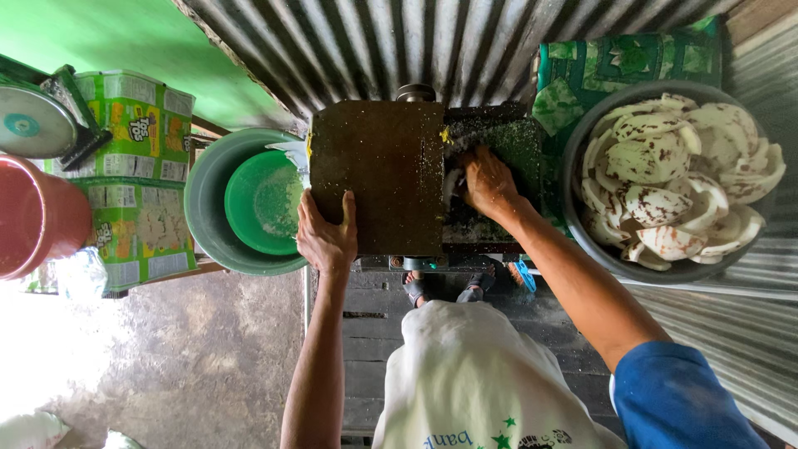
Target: The person presses halved coconut pieces against a rotating manual grater to shred the flesh, holding the machine steady with one hand while moving each coconut half with the other. Shredded coconut collects in the machine and falls into a green basin below, and a large bowl of ungrated coconut halves sits beside the work area.
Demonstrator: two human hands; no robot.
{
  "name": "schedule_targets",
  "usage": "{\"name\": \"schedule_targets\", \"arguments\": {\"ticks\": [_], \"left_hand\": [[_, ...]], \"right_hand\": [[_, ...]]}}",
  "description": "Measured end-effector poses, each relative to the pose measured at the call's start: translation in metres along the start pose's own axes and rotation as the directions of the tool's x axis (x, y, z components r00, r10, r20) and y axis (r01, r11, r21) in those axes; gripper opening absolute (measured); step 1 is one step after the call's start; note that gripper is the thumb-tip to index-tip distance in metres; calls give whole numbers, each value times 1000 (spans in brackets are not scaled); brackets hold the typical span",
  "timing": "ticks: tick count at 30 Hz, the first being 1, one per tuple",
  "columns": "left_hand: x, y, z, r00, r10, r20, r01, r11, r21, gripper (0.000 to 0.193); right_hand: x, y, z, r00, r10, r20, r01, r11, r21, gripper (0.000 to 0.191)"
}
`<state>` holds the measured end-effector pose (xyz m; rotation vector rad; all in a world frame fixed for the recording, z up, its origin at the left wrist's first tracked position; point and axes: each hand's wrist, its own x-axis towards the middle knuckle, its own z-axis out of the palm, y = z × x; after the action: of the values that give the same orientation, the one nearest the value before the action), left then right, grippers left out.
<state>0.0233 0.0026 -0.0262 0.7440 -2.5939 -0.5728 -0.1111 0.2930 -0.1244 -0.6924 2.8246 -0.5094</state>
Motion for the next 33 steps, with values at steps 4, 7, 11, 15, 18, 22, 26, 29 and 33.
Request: {"name": "schedule_targets", "arguments": {"ticks": [4, 7, 11, 15, 18, 22, 26, 29, 33], "left_hand": [[0, 1, 1, 999, 34, -37, -34, 999, -3, 79], [-1, 2, 0, 1000, 3, -20, -3, 1000, -7, 77], [-1, 4, -3, 999, 14, -33, -15, 999, -42, 76], [-1, 5, -5, 1000, 9, -21, -10, 999, -37, 75], [-2, 5, -5, 1000, -2, -16, 2, 1000, -26, 75], [-1, 4, -2, 1000, -8, -19, 7, 999, -39, 77], [-2, 3, -2, 1000, -13, -21, 13, 1000, -26, 77], [-1, 3, -2, 1000, 13, -25, -14, 999, -32, 75], [2, 2, -3, 1000, -18, 13, 18, 1000, -18, 78]], "right_hand": [[-1, 3, -1, 998, 56, 20, -57, 997, 56, 42], [-3, 6, -4, 995, 97, 1, -95, 974, 208, 35], [-4, 2, -12, 980, 201, 2, -182, 884, 431, 17], [-11, 0, -29, 973, 229, 40, -215, 820, 531, 21], [-16, 11, -44, 956, 293, -27, -228, 794, 564, 24], [-12, 10, -37, 951, 226, -212, -97, 867, 490, 16], [-8, 2, -21, 945, 179, -273, -25, 874, 485, 16], [-7, -7, -15, 950, 233, -207, -77, 820, 567, 2], [-8, -16, -16, 946, 212, -244, -62, 860, 506, 18]]}}
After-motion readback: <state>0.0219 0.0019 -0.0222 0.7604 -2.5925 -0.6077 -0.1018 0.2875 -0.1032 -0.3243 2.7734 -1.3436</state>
